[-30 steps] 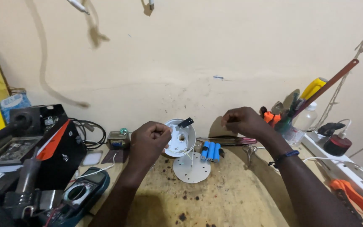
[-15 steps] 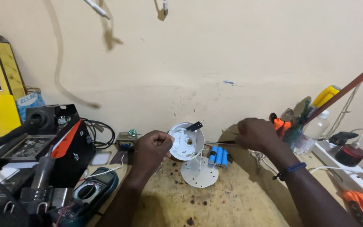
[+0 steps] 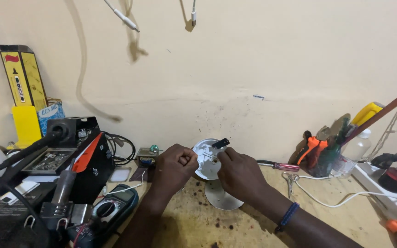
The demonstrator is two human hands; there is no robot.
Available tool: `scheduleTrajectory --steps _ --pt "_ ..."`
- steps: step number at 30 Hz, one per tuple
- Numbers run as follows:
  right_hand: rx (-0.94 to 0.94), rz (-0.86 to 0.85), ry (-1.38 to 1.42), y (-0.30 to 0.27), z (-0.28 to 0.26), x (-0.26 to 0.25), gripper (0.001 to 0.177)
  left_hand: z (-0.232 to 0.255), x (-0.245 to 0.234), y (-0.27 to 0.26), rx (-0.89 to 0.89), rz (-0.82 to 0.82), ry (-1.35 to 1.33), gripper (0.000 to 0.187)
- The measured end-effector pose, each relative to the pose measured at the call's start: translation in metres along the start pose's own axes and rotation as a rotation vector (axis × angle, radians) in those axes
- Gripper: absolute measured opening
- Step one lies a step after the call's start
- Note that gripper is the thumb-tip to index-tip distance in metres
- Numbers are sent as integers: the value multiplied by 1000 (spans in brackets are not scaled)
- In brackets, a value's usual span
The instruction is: Soldering wires onto a circular circuit board, likely for an LED light assembly.
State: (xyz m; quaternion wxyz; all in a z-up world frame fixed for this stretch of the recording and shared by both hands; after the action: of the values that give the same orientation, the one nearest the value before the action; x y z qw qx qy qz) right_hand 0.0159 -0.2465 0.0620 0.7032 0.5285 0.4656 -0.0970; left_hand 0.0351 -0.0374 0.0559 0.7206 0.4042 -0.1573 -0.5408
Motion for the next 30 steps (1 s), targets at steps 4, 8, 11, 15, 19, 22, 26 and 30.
scheduleTrajectory --steps 4,8,11,15,19,22,26,30 --pt "-125 2 -163 -2 -1 -4 20 5 -2 -1 59 -5 31 5" --pt "-164 60 -158 -5 0 -3 21 3 -3 1 40 -3 -14 6" --pt "-159 37 -170 -7 0 5 23 -1 -1 -1 38 -6 -8 6" --pt "-228 62 -146 -4 -8 -3 17 -4 1 1 31 -17 0 7" --pt "-230 79 -170 -5 -12 -9 17 -7 0 0 15 -14 11 8" --pt "-219 69 -158 -5 -12 -9 17 -12 1 0 -3 -9 1 7" --pt "-225 78 -141 -3 -21 -17 16 -5 0 0 -5 -19 11 7" --pt "-258 87 -146 -5 -20 -12 17 0 0 -1 3 -29 15 7"
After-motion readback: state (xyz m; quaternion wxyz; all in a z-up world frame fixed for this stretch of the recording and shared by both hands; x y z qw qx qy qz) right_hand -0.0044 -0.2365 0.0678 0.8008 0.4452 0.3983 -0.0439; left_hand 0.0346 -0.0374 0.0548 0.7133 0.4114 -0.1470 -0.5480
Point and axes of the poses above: each hand's wrist, its own y-axis towards the middle knuckle, its own x-axis out of the palm, z = x × y, the point moved 4 cm from there along y, towards the middle knuckle, and after that the axes turned 4 degrees about z, right-handed, at the moved point
